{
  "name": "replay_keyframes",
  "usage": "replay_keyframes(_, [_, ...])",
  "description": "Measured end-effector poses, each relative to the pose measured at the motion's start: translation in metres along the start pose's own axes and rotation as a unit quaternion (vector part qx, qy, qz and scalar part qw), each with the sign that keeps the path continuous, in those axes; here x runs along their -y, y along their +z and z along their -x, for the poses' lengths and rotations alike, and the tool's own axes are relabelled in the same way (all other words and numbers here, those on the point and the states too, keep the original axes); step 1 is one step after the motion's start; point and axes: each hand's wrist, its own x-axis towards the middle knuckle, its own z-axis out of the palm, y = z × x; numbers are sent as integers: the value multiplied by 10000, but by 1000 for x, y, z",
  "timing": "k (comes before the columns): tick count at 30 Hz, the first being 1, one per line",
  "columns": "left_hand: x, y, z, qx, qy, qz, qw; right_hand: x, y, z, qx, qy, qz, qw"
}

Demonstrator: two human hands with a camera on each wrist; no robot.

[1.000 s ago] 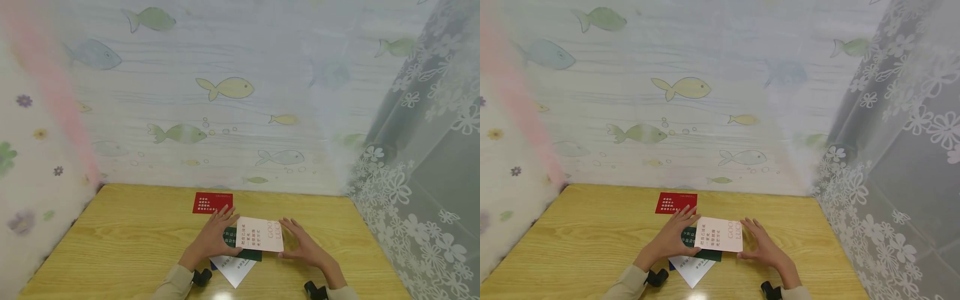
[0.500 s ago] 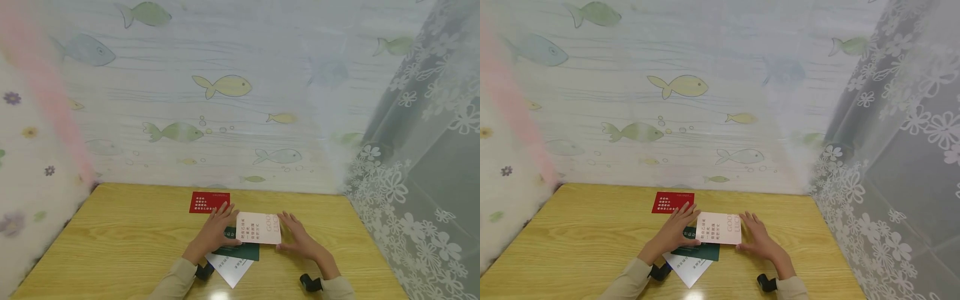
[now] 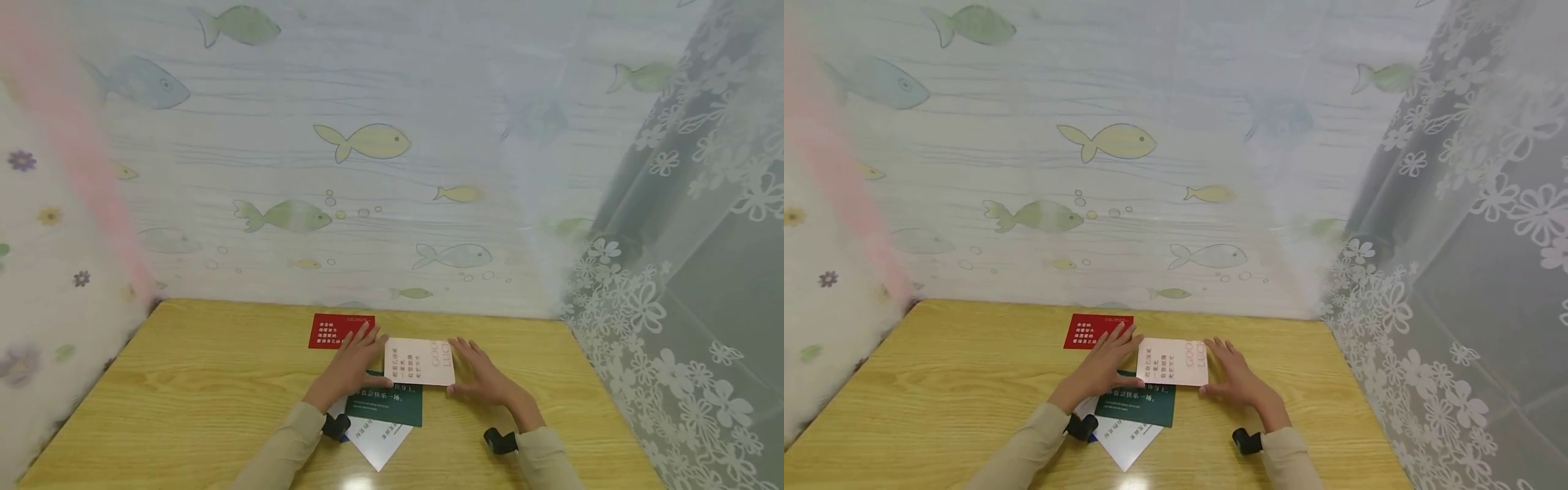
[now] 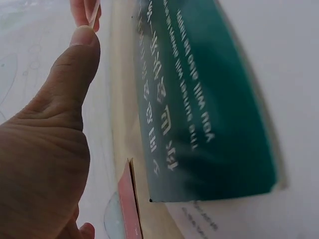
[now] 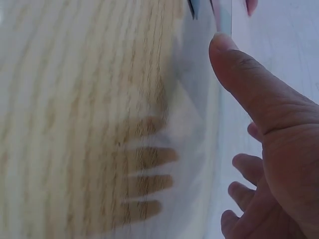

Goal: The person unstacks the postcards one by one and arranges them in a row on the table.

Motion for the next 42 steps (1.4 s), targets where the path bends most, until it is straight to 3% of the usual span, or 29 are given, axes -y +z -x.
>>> replay_keyframes(6, [11, -1, -12, 99, -89, -105, 9999, -6, 1, -17, 109, 67, 122, 9998])
replay_keyframes(13, [15, -3, -17, 140, -454, 427, 9980, -12, 3, -32, 134, 245, -45, 9996])
replay_keyframes(17, [18, -3, -20, 313, -590, 574, 9961, -16, 3, -39, 222, 331, -157, 9991])
replay_keyframes(28, [35, -5, -36, 304, -603, 323, 9972, -22, 4, -68, 326, 397, -65, 9987])
replay_keyframes(42, [40, -3, -46, 344, -580, 217, 9975, -26, -1, -77, 483, 552, 38, 9973])
